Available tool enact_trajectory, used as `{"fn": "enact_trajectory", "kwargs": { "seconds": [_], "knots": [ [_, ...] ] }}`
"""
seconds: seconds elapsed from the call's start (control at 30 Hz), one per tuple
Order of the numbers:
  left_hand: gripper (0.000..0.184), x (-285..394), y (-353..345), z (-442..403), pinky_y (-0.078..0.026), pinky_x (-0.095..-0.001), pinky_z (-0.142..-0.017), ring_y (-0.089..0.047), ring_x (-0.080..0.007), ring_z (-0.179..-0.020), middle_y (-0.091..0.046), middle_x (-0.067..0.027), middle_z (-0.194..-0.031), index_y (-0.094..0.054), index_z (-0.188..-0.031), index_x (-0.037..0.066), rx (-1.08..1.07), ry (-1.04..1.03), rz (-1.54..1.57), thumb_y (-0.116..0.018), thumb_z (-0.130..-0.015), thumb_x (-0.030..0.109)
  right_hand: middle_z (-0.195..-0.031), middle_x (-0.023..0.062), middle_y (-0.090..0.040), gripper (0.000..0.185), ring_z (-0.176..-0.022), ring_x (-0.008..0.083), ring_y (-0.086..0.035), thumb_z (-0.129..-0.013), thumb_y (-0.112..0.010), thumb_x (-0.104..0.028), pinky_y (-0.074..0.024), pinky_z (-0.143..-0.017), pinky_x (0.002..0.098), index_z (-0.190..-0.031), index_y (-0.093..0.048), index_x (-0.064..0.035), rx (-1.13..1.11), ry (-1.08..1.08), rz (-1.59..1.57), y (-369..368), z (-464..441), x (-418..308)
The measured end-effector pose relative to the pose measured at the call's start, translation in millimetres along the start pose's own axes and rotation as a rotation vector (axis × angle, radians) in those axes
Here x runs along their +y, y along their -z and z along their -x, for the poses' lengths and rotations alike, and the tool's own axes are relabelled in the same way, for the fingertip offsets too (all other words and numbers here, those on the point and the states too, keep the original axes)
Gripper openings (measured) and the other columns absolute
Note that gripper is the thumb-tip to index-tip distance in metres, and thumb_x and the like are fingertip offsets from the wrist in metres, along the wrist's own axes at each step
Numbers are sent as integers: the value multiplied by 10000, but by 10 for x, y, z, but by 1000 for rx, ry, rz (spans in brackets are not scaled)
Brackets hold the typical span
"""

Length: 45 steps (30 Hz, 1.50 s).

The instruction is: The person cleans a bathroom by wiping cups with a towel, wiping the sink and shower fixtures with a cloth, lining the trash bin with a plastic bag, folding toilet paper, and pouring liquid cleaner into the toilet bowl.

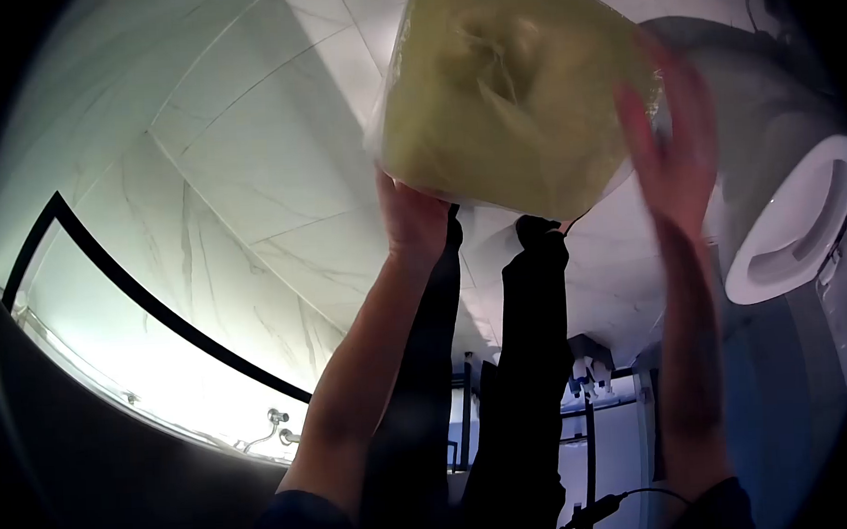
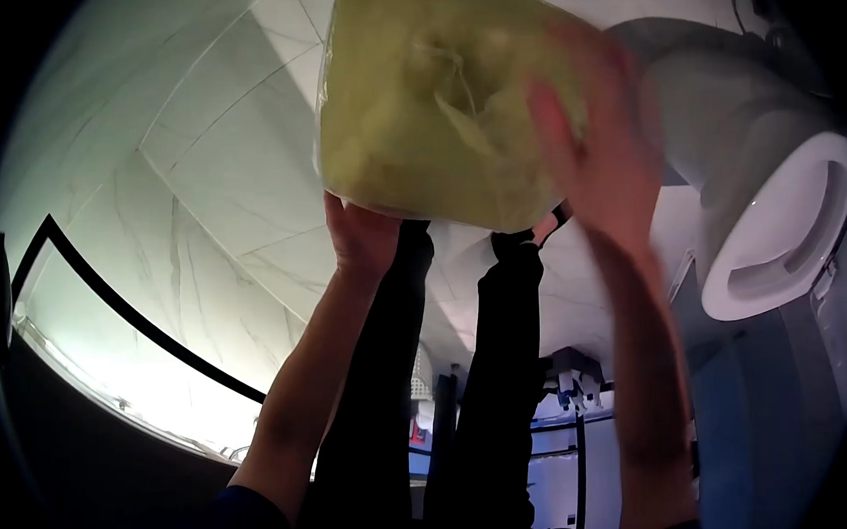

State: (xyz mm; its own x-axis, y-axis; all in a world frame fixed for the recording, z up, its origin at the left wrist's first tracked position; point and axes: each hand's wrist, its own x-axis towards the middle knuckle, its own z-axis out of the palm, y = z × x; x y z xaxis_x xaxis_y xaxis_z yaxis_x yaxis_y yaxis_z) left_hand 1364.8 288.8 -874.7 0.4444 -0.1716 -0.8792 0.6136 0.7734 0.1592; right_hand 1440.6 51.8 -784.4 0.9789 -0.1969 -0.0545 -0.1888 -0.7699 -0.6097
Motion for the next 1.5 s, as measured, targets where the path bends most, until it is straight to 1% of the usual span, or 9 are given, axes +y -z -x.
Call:
{"fn": "enact_trajectory", "kwargs": {
  "seconds": [0.17, 0.33, 0.47, 0.57, 0.83, 1.0, 1.23, 1.37, 1.5],
  "knots": [
    [442, -120, -8, 82, -344, -404, -1006, -412, -232, -1202, -414, -65, -1326, -362, -1319, 110, -46, -106, -73, -381, -942, 339, -1249, 248, -441, 491, -1162, 383, -419, -807, -561, -254, -355, -977, 392, -1214, -472, 6, -901, 57, 202, 63, -1080, -118],
    [384, 2, 90, 113, -381, -361, -965, -469, -206, -1130, -485, -74, -1248, -411, -1269, 59, -153, -32, -24, -368, -964, 289, -736, 232, -588, 278, -795, 387, -571, -871, -524, -272, -441, -722, 437, -945, -621, -22, -458, -54, 339, -279, -276, 766],
    [476, -8, 223, 102, -410, -257, -875, -513, -131, -1001, -555, -45, -1061, -497, -1175, 35, 93, 250, -433, -373, -949, 435, -1065, 194, -599, 410, -953, 276, -593, -878, -568, -313, -447, -808, 368, -1178, -532, -35, -514, -739, -8, 60, 1018, 1346],
    [481, -103, 210, 75, -423, -227, -807, -537, -118, -894, -577, -34, -966, -535, -1109, 31, 136, 289, -539, -398, -936, 459, -1304, 118, -441, 490, -1199, 227, -411, -837, -628, -148, -324, -993, 367, -1254, -424, 11, 88, -452, 126, 263, 1357, 718],
    [344, -87, 283, 42, -407, -228, -756, -495, -77, -801, -560, 20, -871, -571, -1051, 37, -95, 420, -533, -480, -930, 346, -963, 171, -599, 207, -881, 335, -567, -852, -488, -171, -464, -789, 424, -952, -618, -44, -906, -407, 246, -1283, 1377, 1023],
    [383, -1, 99, -101, -389, -222, -783, -476, -85, -795, -575, -6, -941, -575, -1129, 4, -163, 481, -740, -527, -909, 313, -1013, 176, -574, 258, -963, 336, -529, -806, -513, -171, -404, -886, 447, -986, -602, -8, -753, 84, 495, -2430, 1771, 2240],
    [340, 75, -185, -520, -439, -257, -820, -546, -92, -874, -589, -7, -959, -551, -1114, 6, -309, 517, -723, -556, -895, 265, -1021, 172, -587, 241, -977, 339, -546, -840, -527, -152, -429, -860, 418, -1050, -577, -44, -574, -255, -14, -1094, 1417, 1159],
    [335, 100, -178, -661, -445, -234, -765, -508, -61, -781, -547, 25, -874, -555, -1097, 19, -239, 502, -1016, -493, -926, 301, -1018, 139, -596, 236, -940, 288, -578, -823, -587, -59, -458, -835, 361, -1054, -561, -19, 52, 133, -29, -184, 1002, 658],
    [352, 67, -171, -592, -379, -192, -656, -453, -43, -702, -524, 43, -789, -622, -1027, 39, -196, 506, -837, -511, -915, 354, -964, 117, -622, 234, -856, 290, -603, -803, -592, -83, -496, -731, 339, -1036, -581, -60, -284, -34, 273, -69, 371, 607]
  ]
}}
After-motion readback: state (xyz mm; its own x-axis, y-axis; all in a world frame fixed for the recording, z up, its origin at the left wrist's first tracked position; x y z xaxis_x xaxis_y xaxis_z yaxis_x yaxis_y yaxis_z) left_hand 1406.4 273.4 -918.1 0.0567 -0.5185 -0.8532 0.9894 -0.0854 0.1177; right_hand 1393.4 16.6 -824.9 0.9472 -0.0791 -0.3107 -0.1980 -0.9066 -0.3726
